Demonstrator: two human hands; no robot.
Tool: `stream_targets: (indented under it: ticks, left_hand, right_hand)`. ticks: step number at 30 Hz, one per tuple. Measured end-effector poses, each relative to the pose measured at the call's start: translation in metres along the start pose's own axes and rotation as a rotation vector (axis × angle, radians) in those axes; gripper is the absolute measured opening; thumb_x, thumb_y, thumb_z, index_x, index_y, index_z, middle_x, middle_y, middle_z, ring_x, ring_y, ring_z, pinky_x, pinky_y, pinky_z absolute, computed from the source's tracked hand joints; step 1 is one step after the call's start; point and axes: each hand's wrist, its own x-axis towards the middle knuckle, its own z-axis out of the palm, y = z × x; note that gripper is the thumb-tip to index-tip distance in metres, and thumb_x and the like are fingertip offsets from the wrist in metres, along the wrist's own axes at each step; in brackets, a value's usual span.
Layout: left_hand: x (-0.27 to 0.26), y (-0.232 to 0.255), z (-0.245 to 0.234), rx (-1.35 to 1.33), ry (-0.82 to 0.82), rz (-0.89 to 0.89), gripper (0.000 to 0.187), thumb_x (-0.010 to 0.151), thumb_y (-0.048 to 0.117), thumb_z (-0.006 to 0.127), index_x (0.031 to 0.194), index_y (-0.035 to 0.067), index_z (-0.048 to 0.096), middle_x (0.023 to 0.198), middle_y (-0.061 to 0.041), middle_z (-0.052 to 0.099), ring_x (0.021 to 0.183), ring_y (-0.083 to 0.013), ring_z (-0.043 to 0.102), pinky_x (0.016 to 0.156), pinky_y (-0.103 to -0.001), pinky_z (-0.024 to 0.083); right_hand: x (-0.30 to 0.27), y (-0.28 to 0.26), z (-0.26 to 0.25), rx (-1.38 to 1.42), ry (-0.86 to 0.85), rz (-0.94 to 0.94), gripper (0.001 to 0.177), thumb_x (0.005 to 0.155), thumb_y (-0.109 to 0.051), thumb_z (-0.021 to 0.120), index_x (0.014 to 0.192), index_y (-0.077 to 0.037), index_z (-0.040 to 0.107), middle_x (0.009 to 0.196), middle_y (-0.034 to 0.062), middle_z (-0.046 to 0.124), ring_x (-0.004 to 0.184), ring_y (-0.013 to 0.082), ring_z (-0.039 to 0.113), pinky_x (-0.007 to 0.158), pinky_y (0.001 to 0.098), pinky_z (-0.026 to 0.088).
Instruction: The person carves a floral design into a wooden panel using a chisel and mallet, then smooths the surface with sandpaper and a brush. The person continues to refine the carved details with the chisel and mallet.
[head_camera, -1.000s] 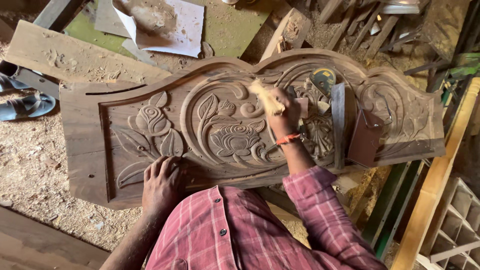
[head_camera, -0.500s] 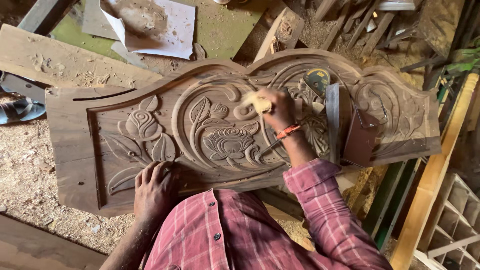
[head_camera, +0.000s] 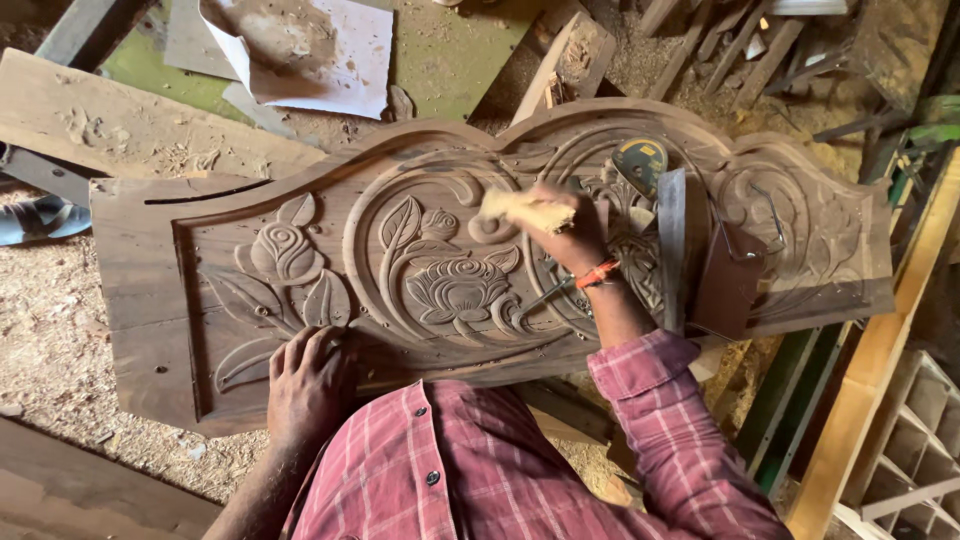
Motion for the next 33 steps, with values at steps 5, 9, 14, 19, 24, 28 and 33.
stream_targets:
  ticks: [5, 9, 14, 19, 24, 28, 33]
  left_hand:
    - [0.010, -0.009, 0.008, -0.027, -0.046, -0.057, 0.034, 0.089, 0.026, 0.067, 0.122, 0.016, 0.067, 0.130, -0.005, 0.061, 0.128, -0.0278, 0.052, 0.108, -0.045, 0.040]
    - [0.032, -0.015, 0.015, -0.002, 0.084, -0.128, 0.037, 0.095, 0.031, 0.064, 0.130, 0.016, 0.065, 0.134, -0.008, 0.058, 0.132, -0.0310, 0.050, 0.111, -0.047, 0.038]
    - [0.040, -0.020, 0.026, 0.033, 0.153, -0.175, 0.044, 0.102, 0.040, 0.059, 0.140, 0.018, 0.061, 0.149, -0.008, 0.052, 0.143, -0.0323, 0.042, 0.118, -0.049, 0.032]
    - [0.043, -0.023, 0.026, 0.068, 0.179, -0.128, 0.045, 0.103, 0.041, 0.058, 0.141, 0.018, 0.060, 0.150, -0.006, 0.051, 0.144, -0.0317, 0.042, 0.120, -0.049, 0.030]
    - [0.042, -0.020, 0.025, 0.035, 0.157, -0.140, 0.043, 0.101, 0.040, 0.060, 0.137, 0.015, 0.061, 0.147, -0.006, 0.052, 0.143, -0.0312, 0.042, 0.118, -0.050, 0.031]
    - [0.043, -0.023, 0.021, 0.045, 0.178, -0.137, 0.043, 0.101, 0.039, 0.061, 0.136, 0.016, 0.063, 0.147, -0.005, 0.053, 0.143, -0.0310, 0.042, 0.117, -0.050, 0.032]
    - [0.043, -0.023, 0.023, 0.046, 0.197, -0.117, 0.042, 0.101, 0.038, 0.061, 0.136, 0.015, 0.062, 0.147, -0.006, 0.053, 0.142, -0.0310, 0.042, 0.117, -0.050, 0.032]
  right_hand:
    - [0.004, -0.015, 0.025, -0.266, 0.337, 0.114, 0.012, 0.094, -0.012, 0.080, 0.098, -0.010, 0.069, 0.087, 0.0103, 0.072, 0.078, 0.0302, 0.071, 0.064, 0.0402, 0.055]
    - [0.007, -0.053, 0.076, -0.082, 0.339, 0.405, 0.018, 0.093, -0.017, 0.079, 0.088, -0.006, 0.066, 0.080, 0.0098, 0.073, 0.073, 0.0269, 0.073, 0.061, 0.0393, 0.055]
    - [0.001, -0.076, 0.108, 0.363, 0.201, 0.321, 0.007, 0.099, -0.009, 0.072, 0.103, -0.005, 0.076, 0.087, 0.0086, 0.078, 0.079, 0.0261, 0.075, 0.072, 0.0380, 0.057]
    - [0.005, -0.067, 0.111, -0.082, 0.388, 0.173, 0.014, 0.100, -0.017, 0.074, 0.098, -0.004, 0.070, 0.085, 0.0077, 0.074, 0.072, 0.0229, 0.072, 0.063, 0.0346, 0.055]
    - [0.006, -0.056, 0.126, 0.216, 0.127, 0.643, 0.017, 0.103, -0.026, 0.073, 0.105, -0.009, 0.076, 0.080, 0.0105, 0.075, 0.063, 0.0222, 0.068, 0.058, 0.0352, 0.049]
    - [0.020, -0.060, 0.131, 0.148, 0.204, 0.378, 0.016, 0.102, -0.023, 0.072, 0.109, -0.009, 0.073, 0.091, 0.0089, 0.077, 0.076, 0.0200, 0.073, 0.066, 0.0335, 0.056]
    - [0.023, -0.087, 0.121, 0.255, -0.255, -0.042, 0.017, 0.093, -0.018, 0.076, 0.105, -0.007, 0.071, 0.093, 0.0118, 0.076, 0.081, 0.0251, 0.076, 0.068, 0.0363, 0.059]
